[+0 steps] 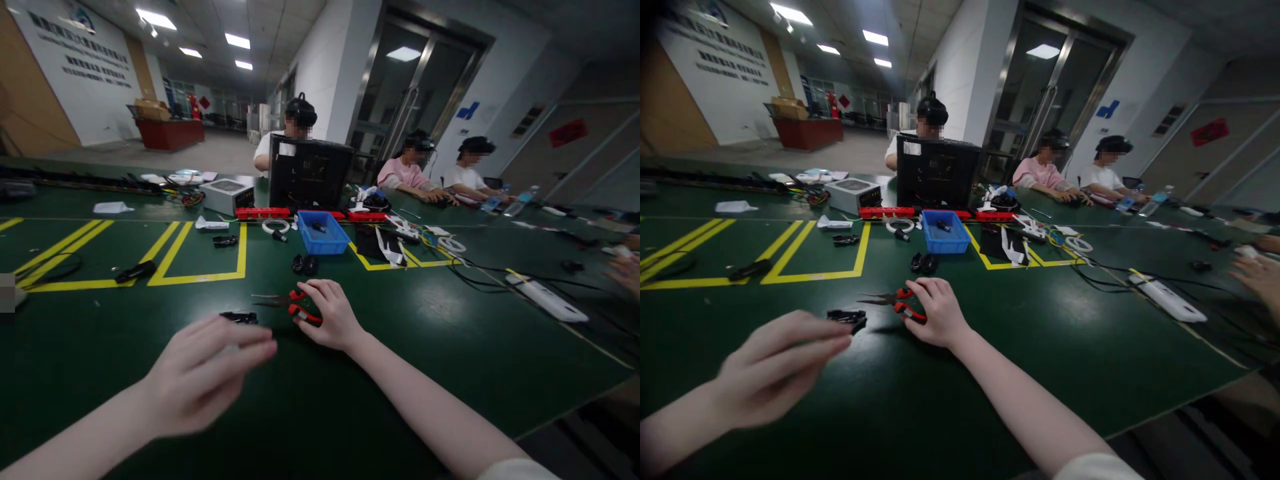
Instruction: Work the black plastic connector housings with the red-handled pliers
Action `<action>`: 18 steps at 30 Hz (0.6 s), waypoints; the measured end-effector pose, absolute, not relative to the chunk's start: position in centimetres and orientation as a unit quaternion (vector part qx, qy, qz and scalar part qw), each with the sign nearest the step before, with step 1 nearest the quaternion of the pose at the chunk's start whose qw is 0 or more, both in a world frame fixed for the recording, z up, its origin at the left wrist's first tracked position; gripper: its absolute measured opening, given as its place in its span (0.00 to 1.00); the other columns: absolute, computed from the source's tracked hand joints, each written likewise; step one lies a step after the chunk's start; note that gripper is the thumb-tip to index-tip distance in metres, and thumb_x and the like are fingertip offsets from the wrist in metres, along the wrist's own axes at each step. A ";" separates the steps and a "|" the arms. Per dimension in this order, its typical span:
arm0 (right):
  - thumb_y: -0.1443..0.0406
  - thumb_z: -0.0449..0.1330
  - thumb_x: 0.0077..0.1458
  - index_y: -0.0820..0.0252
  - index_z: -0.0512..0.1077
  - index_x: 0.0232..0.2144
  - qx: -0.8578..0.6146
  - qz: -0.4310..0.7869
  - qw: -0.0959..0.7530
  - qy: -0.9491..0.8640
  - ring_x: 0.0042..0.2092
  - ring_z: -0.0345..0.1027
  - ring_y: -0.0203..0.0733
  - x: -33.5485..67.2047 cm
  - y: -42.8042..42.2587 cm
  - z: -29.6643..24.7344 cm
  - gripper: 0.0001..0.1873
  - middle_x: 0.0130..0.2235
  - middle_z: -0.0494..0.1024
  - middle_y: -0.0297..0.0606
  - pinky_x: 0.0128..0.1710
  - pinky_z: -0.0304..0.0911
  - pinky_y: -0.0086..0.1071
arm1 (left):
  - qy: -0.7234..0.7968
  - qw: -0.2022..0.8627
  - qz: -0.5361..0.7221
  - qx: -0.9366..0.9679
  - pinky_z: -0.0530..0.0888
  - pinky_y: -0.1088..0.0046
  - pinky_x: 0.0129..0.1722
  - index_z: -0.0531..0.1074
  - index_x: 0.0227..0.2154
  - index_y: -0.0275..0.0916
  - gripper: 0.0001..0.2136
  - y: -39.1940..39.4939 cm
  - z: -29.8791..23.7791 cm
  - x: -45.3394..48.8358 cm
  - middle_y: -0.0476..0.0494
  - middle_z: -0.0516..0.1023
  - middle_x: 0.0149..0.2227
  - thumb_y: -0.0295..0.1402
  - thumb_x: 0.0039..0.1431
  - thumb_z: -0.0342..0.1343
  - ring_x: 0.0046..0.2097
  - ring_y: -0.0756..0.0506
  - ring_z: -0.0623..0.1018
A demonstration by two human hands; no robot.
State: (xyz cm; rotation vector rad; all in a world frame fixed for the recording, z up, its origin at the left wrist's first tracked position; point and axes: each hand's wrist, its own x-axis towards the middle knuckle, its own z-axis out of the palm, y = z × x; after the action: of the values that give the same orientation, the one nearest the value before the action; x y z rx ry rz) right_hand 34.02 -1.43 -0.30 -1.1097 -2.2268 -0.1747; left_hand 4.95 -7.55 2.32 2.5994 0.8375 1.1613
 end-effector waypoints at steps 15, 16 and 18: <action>0.61 0.63 0.48 0.59 0.71 0.48 -0.362 -0.094 0.316 -0.872 0.43 0.73 0.49 34.4 -0.9 0.4 0.23 0.43 0.79 0.44 0.47 0.66 0.48 | 0.384 0.164 0.242 0.876 0.73 0.61 0.51 0.74 0.50 0.42 0.13 -1.1 -0.7 4.4 0.42 0.74 0.50 0.33 0.63 0.55 0.50 0.43 0.74; 0.61 0.63 0.48 0.59 0.71 0.48 -0.359 -0.096 0.316 -0.873 0.44 0.73 0.48 34.4 -0.9 0.4 0.23 0.43 0.79 0.44 0.47 0.65 0.48 | 0.383 0.167 0.243 0.875 0.73 0.62 0.51 0.75 0.49 0.42 0.13 -1.1 -0.7 4.4 0.42 0.74 0.49 0.32 0.63 0.55 0.50 0.43 0.74; 0.62 0.64 0.48 0.59 0.72 0.48 -0.353 -0.097 0.316 -0.875 0.44 0.73 0.48 34.3 -1.0 0.3 0.24 0.43 0.79 0.44 0.48 0.65 0.48 | 0.378 0.177 0.246 0.875 0.73 0.63 0.51 0.75 0.49 0.43 0.12 -1.0 -0.8 4.3 0.43 0.74 0.50 0.31 0.64 0.54 0.50 0.44 0.73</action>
State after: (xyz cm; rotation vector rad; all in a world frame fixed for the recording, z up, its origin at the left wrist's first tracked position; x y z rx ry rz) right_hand 34.33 -0.96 0.26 -0.9286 -2.3053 -0.2552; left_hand 4.34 -0.96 -0.83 2.4754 1.0689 0.6967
